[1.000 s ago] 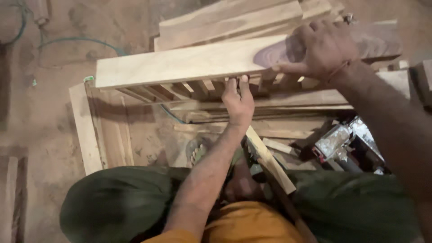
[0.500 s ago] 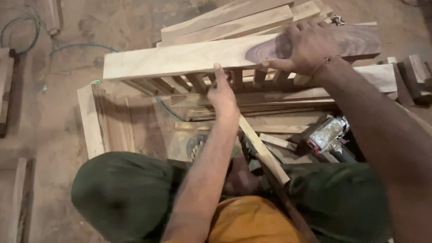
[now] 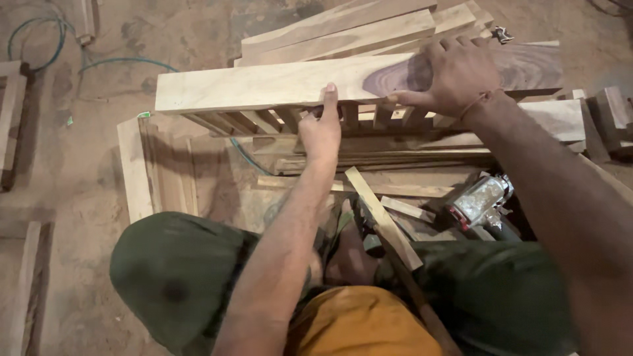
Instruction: The person sits on the workshop floor assembling a slatted wooden chair or bench frame. They fit a narrow wooden slat between the frame rails, tap it into place with a hammer, hold a rail steady, and drive nails with a pneumatic nail gun, repeating the fit-and-fasten cycle.
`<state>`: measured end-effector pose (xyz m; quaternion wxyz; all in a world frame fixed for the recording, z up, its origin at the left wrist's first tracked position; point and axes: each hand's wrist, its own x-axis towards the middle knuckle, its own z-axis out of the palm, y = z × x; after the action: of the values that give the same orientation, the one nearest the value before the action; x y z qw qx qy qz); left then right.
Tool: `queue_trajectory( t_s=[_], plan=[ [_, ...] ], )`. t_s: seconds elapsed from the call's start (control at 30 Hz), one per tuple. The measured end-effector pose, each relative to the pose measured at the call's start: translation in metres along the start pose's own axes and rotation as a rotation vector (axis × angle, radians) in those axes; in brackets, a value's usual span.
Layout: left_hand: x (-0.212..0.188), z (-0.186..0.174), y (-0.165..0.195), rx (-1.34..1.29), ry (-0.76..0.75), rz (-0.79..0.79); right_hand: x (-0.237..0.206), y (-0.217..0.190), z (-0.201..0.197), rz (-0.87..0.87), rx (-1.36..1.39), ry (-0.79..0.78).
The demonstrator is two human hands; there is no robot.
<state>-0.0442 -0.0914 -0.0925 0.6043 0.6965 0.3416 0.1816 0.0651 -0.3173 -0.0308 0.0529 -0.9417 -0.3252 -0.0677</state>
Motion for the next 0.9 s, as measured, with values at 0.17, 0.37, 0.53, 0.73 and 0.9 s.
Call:
queue_trajectory(
  t_s=[0.17,0.37,0.53,0.73,0.9],
  plan=[
    [0.008,-0.001,-0.005,0.012,0.044,-0.004,0.006,-0.005,0.000,0.013,-0.005,-0.017],
    [0.010,-0.003,-0.008,-0.197,0.023,0.027,0.009,-0.010,-0.003,0.062,-0.073,-0.113],
    [0.007,-0.004,-0.008,-0.145,0.000,-0.007,0.009,-0.033,-0.014,-0.014,-0.099,-0.142],
    [0.006,-0.011,-0.007,-0.072,-0.012,-0.022,0.009,-0.083,0.004,-0.090,-0.031,0.079],
    [0.010,-0.013,-0.005,-0.015,0.000,-0.048,0.010,-0.089,0.017,-0.045,0.023,0.171]
  ],
)
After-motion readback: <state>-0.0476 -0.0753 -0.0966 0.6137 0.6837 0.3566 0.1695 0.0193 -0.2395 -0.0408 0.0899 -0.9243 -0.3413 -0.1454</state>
